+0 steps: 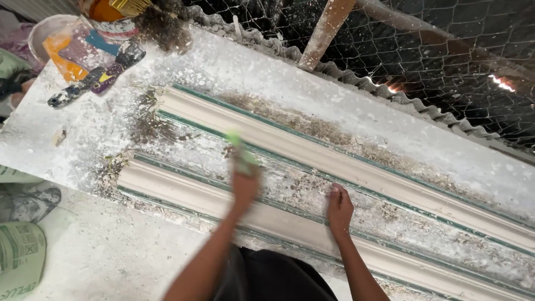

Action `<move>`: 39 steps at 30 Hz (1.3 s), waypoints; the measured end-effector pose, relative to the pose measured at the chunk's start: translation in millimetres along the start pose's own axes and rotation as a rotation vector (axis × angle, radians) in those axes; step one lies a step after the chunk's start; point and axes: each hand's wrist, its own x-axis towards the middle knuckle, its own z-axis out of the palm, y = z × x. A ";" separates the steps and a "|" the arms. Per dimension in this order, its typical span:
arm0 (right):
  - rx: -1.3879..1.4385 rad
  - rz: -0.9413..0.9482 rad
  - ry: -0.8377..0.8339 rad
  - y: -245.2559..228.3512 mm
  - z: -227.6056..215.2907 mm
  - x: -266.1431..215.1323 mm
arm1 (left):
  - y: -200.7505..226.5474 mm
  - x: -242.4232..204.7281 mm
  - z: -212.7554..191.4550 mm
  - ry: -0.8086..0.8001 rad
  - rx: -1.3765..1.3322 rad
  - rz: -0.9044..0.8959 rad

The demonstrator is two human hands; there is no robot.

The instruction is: The person uses a small green brush to sweep dust and debris off a stack of long, white, ribbed panels. The person moves along the length of the panels, brushing the surface to clear the accumulated dust.

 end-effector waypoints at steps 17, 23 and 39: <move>-0.503 -0.405 -0.237 3.7 8.5 -21.2 | 4.5 -36.4 -152.1 -0.121 -0.555 -0.289; -0.445 -0.466 -0.253 -6.9 24.3 -41.2 | -28.4 -93.1 -145.4 -0.033 -0.517 -0.367; -0.651 -0.538 -0.172 -74.7 108.4 -132.0 | -266.9 145.9 -295.8 -0.289 0.261 0.080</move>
